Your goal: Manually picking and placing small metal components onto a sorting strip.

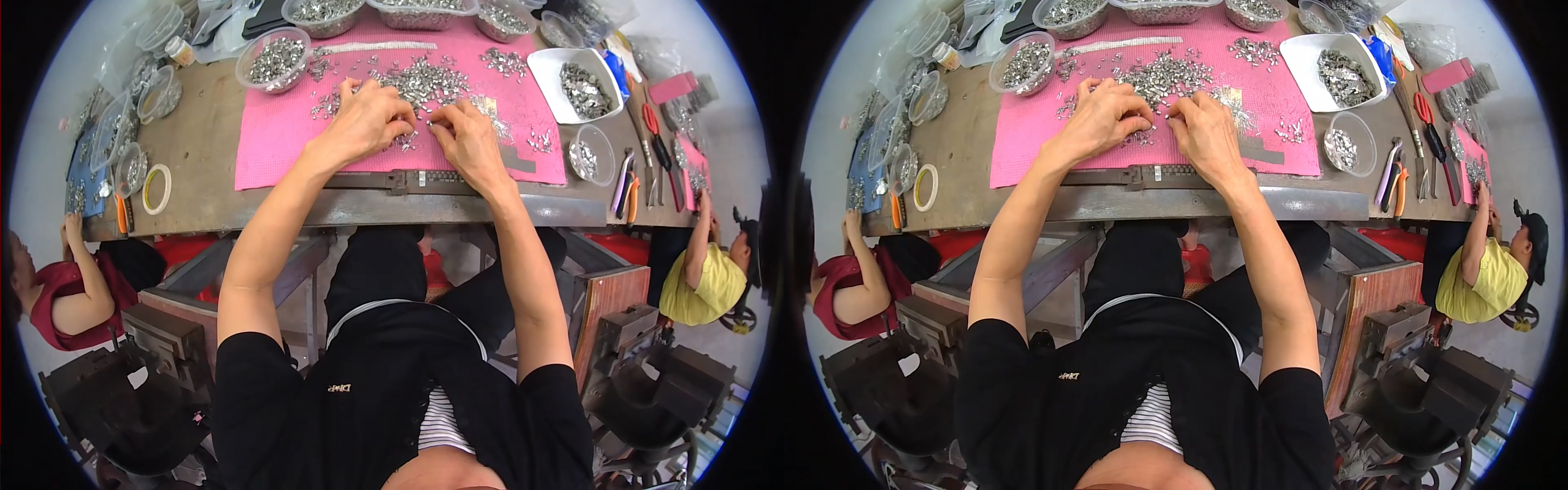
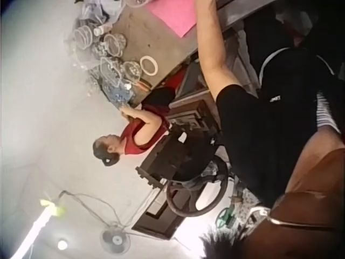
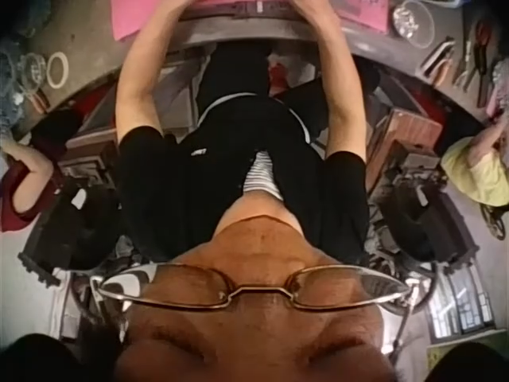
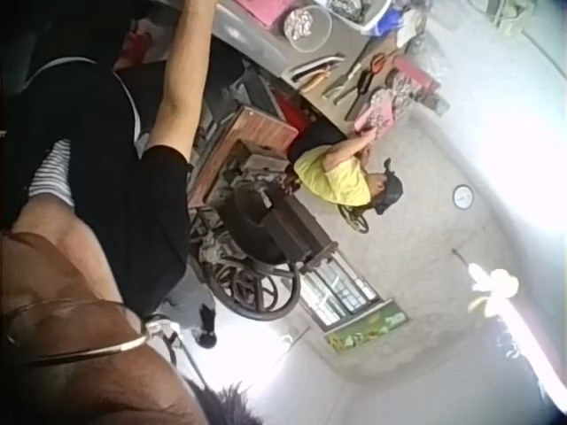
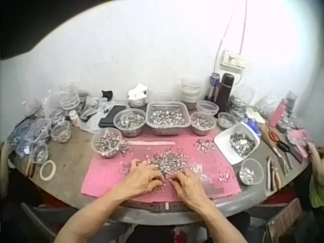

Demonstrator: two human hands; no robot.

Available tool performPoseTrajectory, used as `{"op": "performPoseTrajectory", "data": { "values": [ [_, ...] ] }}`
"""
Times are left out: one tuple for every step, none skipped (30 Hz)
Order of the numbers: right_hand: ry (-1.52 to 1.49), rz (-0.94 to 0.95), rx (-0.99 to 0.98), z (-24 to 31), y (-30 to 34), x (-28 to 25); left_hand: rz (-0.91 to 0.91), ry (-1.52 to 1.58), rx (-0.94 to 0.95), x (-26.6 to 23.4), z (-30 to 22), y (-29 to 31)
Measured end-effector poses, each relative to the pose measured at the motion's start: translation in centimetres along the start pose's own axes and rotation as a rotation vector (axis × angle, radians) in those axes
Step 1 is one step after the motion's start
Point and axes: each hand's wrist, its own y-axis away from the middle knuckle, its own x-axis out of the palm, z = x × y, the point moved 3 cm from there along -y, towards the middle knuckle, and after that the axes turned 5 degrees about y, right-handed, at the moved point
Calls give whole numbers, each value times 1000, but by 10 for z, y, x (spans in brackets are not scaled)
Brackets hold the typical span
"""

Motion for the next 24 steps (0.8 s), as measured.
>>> {"op": "performPoseTrajectory", "data": {
  "values": [
    [-4, 5, 31, 0, -2, 0, 25, 7, -5, -1, 1, -2],
    [-5, 8, 35, 0, -3, 0, 28, 10, -7, 0, 2, -2],
    [24, 2, 20, 0, -4, 0, 5, -9, 28, 1, 3, -1],
    [53, -4, 6, -1, -4, 0, -18, -27, 63, 1, 3, -1],
    [57, -2, 9, -2, -5, 1, -10, 9, 68, 1, 4, -1],
    [56, -1, 13, -3, -6, 2, -6, 11, 68, 1, 5, 0],
    [68, 0, 6, -3, -7, 3, -23, 18, 69, 0, 5, 2],
    [80, 1, 1, -2, -7, 3, -39, 25, 72, 1, 5, 3],
    [80, 1, 5, -3, -7, 4, -35, 27, 74, 2, 4, 3],
    [88, -5, -5, -2, -7, 4, -43, 25, 75, 3, 4, 4],
    [95, -12, -18, -2, -8, 4, -52, 21, 74, 4, 4, 5],
    [94, -13, -17, -4, -8, 5, -61, 17, 75, 5, 4, 5],
    [119, -12, -21, -5, -9, 7, -59, 16, 75, 5, 3, 5],
    [144, -10, -26, -5, -8, 8, -62, 15, 79, 5, 3, 5],
    [143, -10, -24, -5, -7, 7, -64, 13, 82, 5, 3, 5],
    [114, -11, -16, -6, -5, 6, -62, 13, 82, 6, 2, 7],
    [86, -11, -10, -4, -4, 3, -121, 7, 98, 5, 0, 9],
    [85, -11, -11, -1, 0, -1, -179, 1, 113, 4, -2, 12],
    [29, -16, 5, 2, 8, -8, -234, 29, 124, 4, -7, 18],
    [-22, -24, 25, 6, 17, -17, -288, 61, 142, 3, -19, 23],
    [-86, -14, 56, 11, 26, -23, -314, 64, 140, 2, -31, 30],
    [-87, -11, 60, 15, 37, -25, -322, 68, 134, 8, -41, 37],
    [-80, -13, 20, 22, 45, -28, -334, 67, 129, 11, -49, 44],
    [-70, -15, -20, 26, 51, -29, -355, 98, 140, 18, -55, 51]
  ]
}}
